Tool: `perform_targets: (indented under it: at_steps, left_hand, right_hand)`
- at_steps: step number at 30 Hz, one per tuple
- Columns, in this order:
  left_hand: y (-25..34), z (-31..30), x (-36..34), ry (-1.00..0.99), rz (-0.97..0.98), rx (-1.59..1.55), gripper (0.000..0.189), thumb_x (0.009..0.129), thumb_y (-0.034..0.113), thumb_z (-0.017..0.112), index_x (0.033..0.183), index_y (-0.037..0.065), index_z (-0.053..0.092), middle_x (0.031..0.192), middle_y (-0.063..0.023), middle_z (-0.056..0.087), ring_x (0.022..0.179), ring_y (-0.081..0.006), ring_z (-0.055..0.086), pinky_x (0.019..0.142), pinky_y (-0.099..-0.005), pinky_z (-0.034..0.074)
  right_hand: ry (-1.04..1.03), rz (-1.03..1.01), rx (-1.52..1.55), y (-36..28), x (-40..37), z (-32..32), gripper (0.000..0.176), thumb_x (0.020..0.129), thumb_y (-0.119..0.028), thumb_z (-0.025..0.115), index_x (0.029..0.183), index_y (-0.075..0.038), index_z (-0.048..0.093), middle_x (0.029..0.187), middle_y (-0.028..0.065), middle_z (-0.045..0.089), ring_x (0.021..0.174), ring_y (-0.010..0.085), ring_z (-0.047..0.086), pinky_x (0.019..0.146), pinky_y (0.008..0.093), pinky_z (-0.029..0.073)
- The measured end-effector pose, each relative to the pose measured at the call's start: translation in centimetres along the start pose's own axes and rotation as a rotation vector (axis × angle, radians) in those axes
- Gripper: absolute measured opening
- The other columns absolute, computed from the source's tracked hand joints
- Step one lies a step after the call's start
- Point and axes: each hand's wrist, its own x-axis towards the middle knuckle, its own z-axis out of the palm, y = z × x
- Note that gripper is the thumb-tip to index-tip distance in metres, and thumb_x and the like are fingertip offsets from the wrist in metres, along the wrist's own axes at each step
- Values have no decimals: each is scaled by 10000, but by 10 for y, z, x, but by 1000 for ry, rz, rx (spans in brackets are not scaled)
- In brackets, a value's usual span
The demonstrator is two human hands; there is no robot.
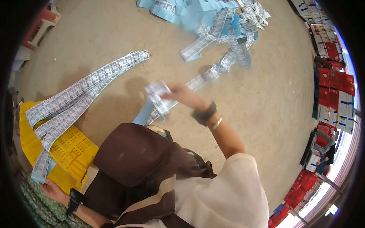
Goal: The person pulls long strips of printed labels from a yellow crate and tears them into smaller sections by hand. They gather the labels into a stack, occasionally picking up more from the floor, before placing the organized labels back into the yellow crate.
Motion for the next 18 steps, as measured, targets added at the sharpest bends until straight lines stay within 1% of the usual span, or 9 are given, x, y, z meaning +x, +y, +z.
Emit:
perform_targets:
  at_steps: [2,4,5,6,11,14,15,17,18]
  left_hand:
    - [-6,1,6,220,-13,-148,353,888,109,397,1181,-81,342,1220,-206,392,1044,-255,451,842,-335,403]
    - [-16,0,10,133,-83,-285,335,887,85,381,1187,-64,367,1234,-198,392,1072,-254,443,911,-340,377]
    - [-27,19,10,29,-142,-299,297,879,84,402,1136,-62,429,1164,-174,472,1033,-242,477,927,-333,361]
    - [-30,18,5,95,-45,-178,285,876,94,414,1109,-66,448,1145,-171,490,1032,-231,484,925,-329,364]
    - [-47,36,0,237,117,12,244,862,100,446,1063,-33,485,1085,-133,540,1001,-188,510,870,-284,402]
    - [-48,33,-5,156,88,-61,248,860,92,454,1072,-35,472,1082,-129,537,1000,-182,508,869,-277,410]
    - [-48,35,-7,277,137,-57,257,863,87,451,1086,-41,456,1093,-133,527,1007,-181,504,878,-280,410]
    - [-45,33,-10,402,187,-57,268,865,82,447,1099,-47,440,1104,-137,517,1014,-179,499,886,-284,409]
    - [-44,30,-12,502,221,15,277,868,79,441,1112,-51,425,1117,-144,504,1023,-179,493,898,-290,406]
  right_hand:
    - [-73,-161,405,-74,23,26,184,816,-169,554,931,-25,569,789,15,601,696,68,546,595,223,440]
    - [-204,-247,704,-121,50,50,189,828,-127,534,979,-13,538,818,35,609,707,82,579,604,211,478]
    - [-257,-257,778,-141,69,64,196,826,-114,533,991,-7,527,828,46,613,711,96,595,613,211,500]
    - [-335,-265,782,-160,85,76,196,826,-114,533,991,-7,527,828,46,613,711,96,595,613,211,500]
    - [-478,-263,409,-184,171,137,192,820,-111,540,972,6,551,881,83,605,776,121,589,627,244,504]
    - [-272,-422,-565,-107,254,151,275,844,-238,503,938,12,569,900,69,605,800,151,567,710,269,457]
    - [-395,-417,-661,-96,247,151,337,850,-292,479,992,1,566,982,74,585,880,171,537,768,281,422]
    - [-264,-18,-381,-69,227,157,471,820,-379,513,1105,-4,517,1088,134,528,982,216,495,837,300,399]
    - [-149,-159,-578,-42,231,150,500,801,-390,543,1109,2,510,1085,145,531,983,225,503,846,300,395]
